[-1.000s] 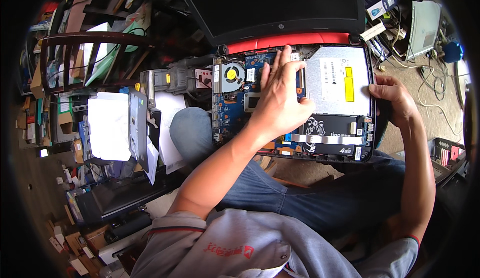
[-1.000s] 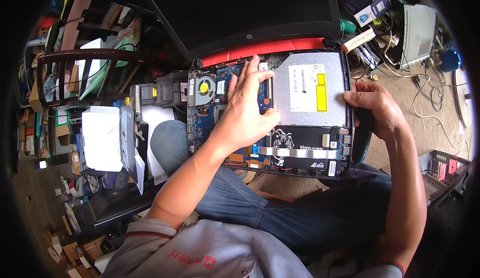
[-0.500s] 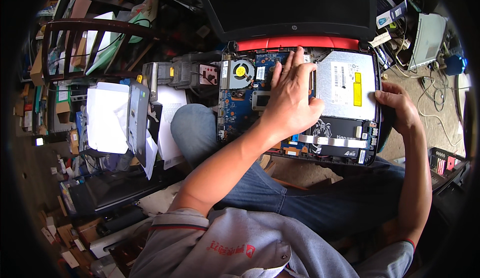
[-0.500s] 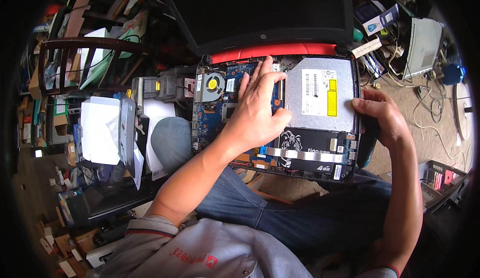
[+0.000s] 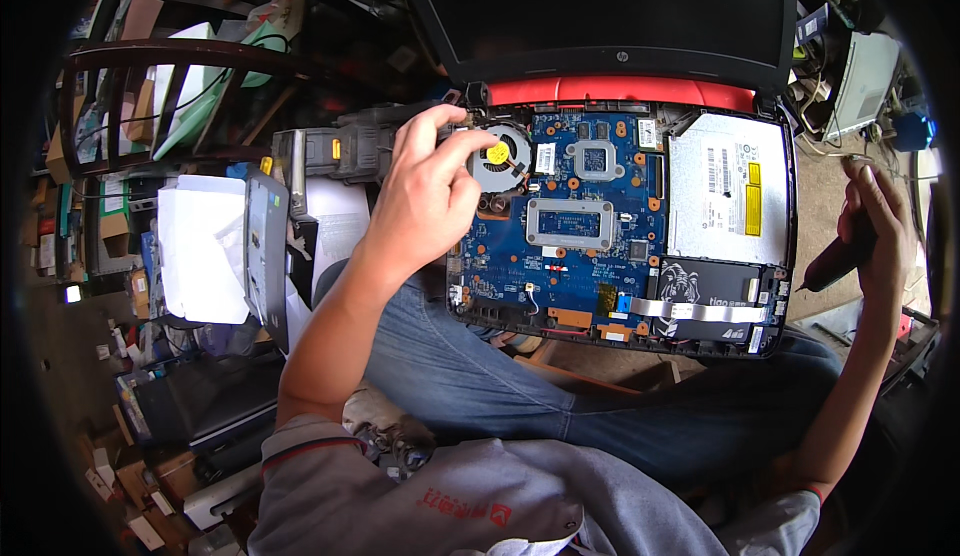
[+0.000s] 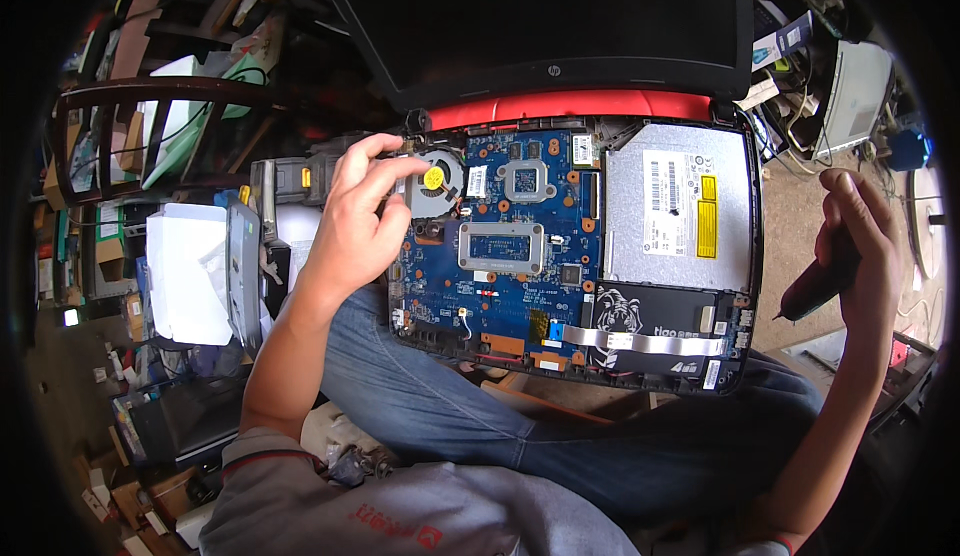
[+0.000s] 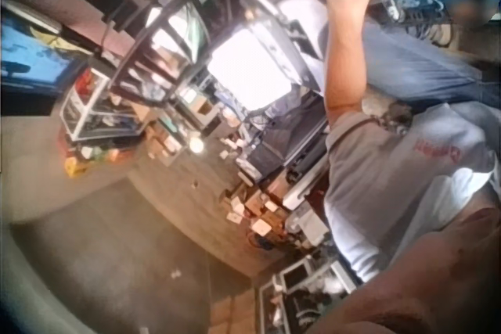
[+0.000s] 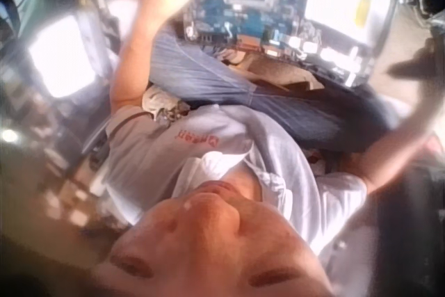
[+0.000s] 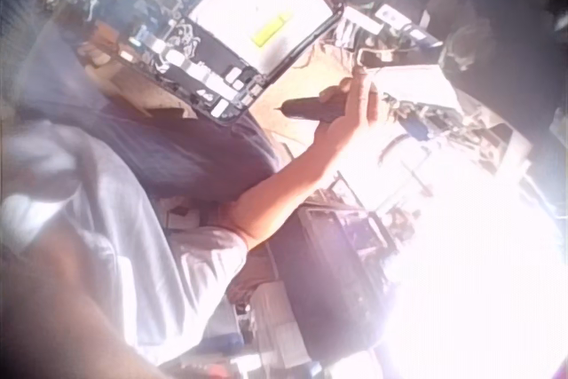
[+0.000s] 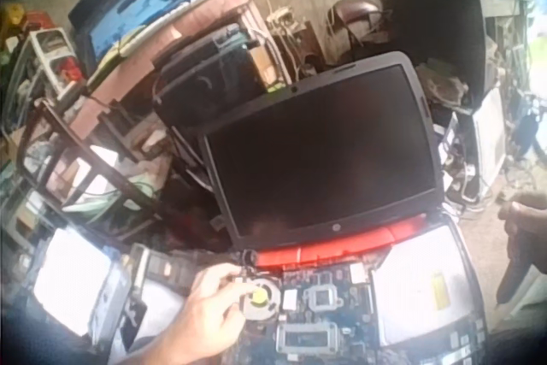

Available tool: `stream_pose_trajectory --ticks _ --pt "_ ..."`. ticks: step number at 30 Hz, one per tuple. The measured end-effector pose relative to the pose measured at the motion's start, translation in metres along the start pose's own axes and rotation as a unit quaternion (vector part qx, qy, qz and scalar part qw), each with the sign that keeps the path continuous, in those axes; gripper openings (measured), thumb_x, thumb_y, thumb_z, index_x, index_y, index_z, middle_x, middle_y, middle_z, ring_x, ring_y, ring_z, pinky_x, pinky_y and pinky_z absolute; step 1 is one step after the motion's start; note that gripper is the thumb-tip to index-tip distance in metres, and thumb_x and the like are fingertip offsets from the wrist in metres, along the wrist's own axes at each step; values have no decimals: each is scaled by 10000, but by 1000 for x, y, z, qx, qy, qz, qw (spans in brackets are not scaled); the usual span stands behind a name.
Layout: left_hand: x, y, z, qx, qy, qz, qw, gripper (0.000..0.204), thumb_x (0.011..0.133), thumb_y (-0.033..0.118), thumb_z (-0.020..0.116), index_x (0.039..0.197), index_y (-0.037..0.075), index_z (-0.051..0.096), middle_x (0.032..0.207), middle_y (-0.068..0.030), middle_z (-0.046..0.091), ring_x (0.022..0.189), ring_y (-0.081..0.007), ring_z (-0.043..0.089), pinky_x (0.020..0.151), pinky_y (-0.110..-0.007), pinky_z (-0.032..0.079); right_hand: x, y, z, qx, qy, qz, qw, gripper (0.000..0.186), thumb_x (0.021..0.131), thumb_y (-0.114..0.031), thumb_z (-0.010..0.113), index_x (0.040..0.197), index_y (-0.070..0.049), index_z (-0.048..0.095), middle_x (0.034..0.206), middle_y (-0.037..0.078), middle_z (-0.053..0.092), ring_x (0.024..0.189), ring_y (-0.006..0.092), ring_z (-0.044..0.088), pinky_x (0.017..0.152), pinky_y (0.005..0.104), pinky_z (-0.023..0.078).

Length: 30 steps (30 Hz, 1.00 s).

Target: The person uses a power screwdriver to remove screws from a laptop motherboard and detaches internal components. They then remove the hard drive and battery from the laptop chassis.

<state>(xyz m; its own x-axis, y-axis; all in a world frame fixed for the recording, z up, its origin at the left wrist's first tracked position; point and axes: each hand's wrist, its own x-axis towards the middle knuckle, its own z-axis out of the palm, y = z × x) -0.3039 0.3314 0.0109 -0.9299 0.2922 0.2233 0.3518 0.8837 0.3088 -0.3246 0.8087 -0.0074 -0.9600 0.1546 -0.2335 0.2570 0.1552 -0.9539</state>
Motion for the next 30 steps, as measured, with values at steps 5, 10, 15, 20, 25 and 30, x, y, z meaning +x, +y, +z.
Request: stream_pose_trajectory --ticks 5,10,15,20,25,30 --pt "12 3 7 51 -28 40 998 354 782 -60 544 1076 67 695 1312 -212 528 1277 -408 501 1023 -470 469 2 5 -14 61 0 -12 998 389 1038 -343 583 1180 17 625 760 -19 494 551 76 488 502 213 366" --pt "23 6 5 49 -68 26 996 259 802 -44 575 996 74 698 1324 -180 536 1320 -380 477 1062 -481 445 2 10 -15 69 11 -8 998 395 1043 -337 577 1192 25 624 751 -14 496 550 80 494 502 214 370" --pt "31 -4 -3 -88 -34 38 995 267 759 -86 509 884 52 701 1276 -164 574 1259 -335 520 1024 -429 464 0 13 -18 68 12 -17 997 386 1049 -335 566 1194 16 630 743 -13 496 540 78 496 495 214 371" --pt "31 -10 -6 -81 5 -49 996 265 761 -84 517 902 29 711 1273 -157 580 1202 -326 547 987 -413 478 1 14 -18 50 4 -33 998 383 1050 -344 560 1189 5 635 743 -14 497 538 74 499 489 211 367" --pt "26 -9 1 -10 -28 34 999 326 759 -78 514 968 54 726 1341 -158 553 1270 -335 522 1026 -427 459 1 12 -16 32 -1 -25 999 379 1040 -363 573 1160 -9 636 741 -16 490 541 73 497 493 209 366" --pt "28 -1 5 38 -44 39 998 317 753 -79 509 940 63 721 1381 -168 532 1334 -363 467 1109 -456 400 0 7 -10 17 0 -28 999 369 1037 -360 577 1142 -11 632 749 -17 485 548 75 494 496 208 368"
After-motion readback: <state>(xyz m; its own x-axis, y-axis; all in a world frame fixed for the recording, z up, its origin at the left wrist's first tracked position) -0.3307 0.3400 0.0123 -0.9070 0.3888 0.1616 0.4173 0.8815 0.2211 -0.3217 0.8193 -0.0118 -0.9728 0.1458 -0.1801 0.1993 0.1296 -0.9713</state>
